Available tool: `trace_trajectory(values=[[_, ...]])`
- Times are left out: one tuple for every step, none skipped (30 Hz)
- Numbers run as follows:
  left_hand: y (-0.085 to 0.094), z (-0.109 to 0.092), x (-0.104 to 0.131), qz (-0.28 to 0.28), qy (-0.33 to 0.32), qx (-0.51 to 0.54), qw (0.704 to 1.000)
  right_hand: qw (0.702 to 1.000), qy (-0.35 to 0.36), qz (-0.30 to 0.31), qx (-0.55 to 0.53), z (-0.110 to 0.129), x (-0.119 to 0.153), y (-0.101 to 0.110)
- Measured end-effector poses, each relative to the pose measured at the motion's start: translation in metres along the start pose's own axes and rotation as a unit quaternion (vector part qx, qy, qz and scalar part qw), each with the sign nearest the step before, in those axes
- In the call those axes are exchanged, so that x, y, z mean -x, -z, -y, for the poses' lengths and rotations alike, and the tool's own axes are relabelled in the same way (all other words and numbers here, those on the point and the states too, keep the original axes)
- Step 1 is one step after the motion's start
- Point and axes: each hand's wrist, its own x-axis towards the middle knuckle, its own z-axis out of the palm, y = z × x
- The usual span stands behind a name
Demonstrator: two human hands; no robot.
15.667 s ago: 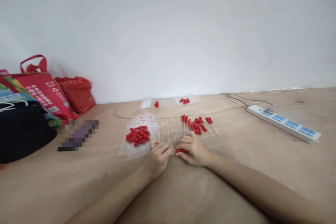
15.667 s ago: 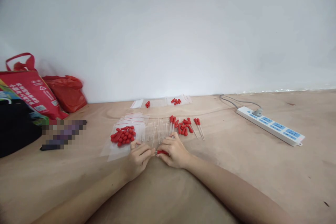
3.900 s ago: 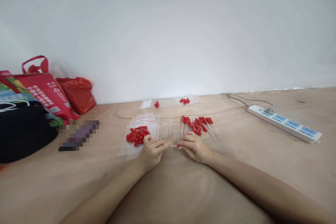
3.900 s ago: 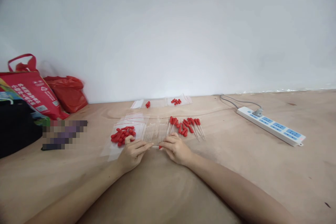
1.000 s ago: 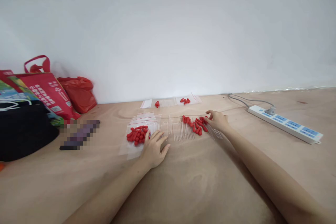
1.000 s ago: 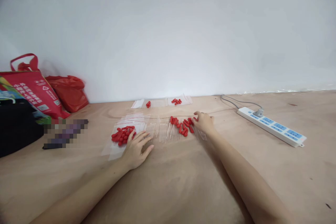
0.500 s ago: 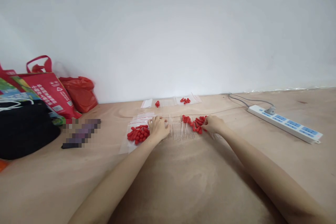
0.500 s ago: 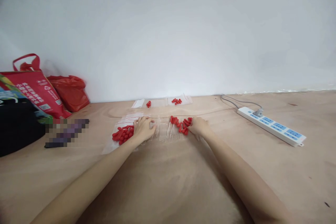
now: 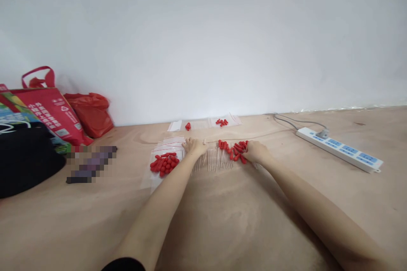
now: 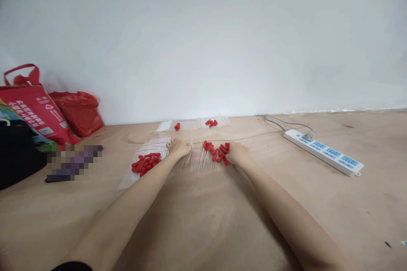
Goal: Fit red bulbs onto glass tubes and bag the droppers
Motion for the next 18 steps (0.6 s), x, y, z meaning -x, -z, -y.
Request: trace_trajectory(values=[[0.0,-0.001,0.0,-0.009,0.003,0.007,1.0,1.0,-0.003,-0.001,-0.002,0.001,0.0,0.0],[0.001,-0.001,0.0,-0.023,0.007,0.015,1.0,1.0,-0.006,-0.001,-0.004,0.001,0.001,-0.001],[0.003,-0.002,0.001,-0.038,0.008,0.024,0.999,1.0,-0.007,-0.003,-0.007,0.002,0.001,-0.001],[0.005,-0.001,0.003,-0.051,0.002,0.033,0.998,1.0,-0.008,-0.004,-0.011,0.002,0.002,-0.001],[0.008,0.0,0.007,-0.065,-0.008,0.042,0.997,1.0,-0.008,-0.006,-0.014,0.001,0.003,-0.001],[0.012,0.002,0.011,-0.08,-0.025,0.052,0.995,1.0,-0.008,-0.008,-0.017,0.001,0.003,0.0],[0.016,0.005,0.017,-0.094,-0.047,0.062,0.993,1.0,-0.008,-0.011,-0.019,0.0,0.003,0.002],[0.019,0.009,0.025,-0.107,-0.075,0.072,0.989,1.0,-0.007,-0.013,-0.022,-0.002,0.003,0.003],[0.023,0.015,0.033,-0.119,-0.109,0.082,0.983,1.0,-0.002,-0.017,-0.026,-0.003,0.002,0.005],[0.025,0.021,0.043,-0.125,-0.144,0.09,0.978,0.999,0.007,-0.025,-0.034,-0.004,0.002,0.007],[0.026,0.028,0.052,-0.126,-0.178,0.097,0.971,0.998,0.022,-0.038,-0.051,-0.005,0.001,0.008],[0.026,0.036,0.062,-0.123,-0.209,0.102,0.965,0.995,0.043,-0.051,-0.078,-0.004,0.001,0.008],[0.025,0.044,0.071,-0.118,-0.232,0.104,0.96,0.989,0.07,-0.062,-0.116,-0.002,0.002,0.007],[0.023,0.051,0.079,-0.117,-0.26,0.104,0.953,0.979,0.103,-0.071,-0.164,0.001,0.003,0.004],[0.019,0.058,0.086,-0.13,-0.314,0.102,0.935,0.963,0.141,-0.079,-0.214,0.006,0.006,-0.001],[0.016,0.064,0.092,-0.147,-0.35,0.101,0.92,0.944,0.182,-0.084,-0.261,0.012,0.009,-0.007],[0.012,0.069,0.096,-0.166,-0.376,0.101,0.906,0.923,0.225,-0.097,-0.297,0.019,0.014,-0.014],[0.008,0.072,0.099,-0.184,-0.396,0.101,0.894,0.9,0.273,-0.116,-0.318,0.025,0.019,-0.022]])
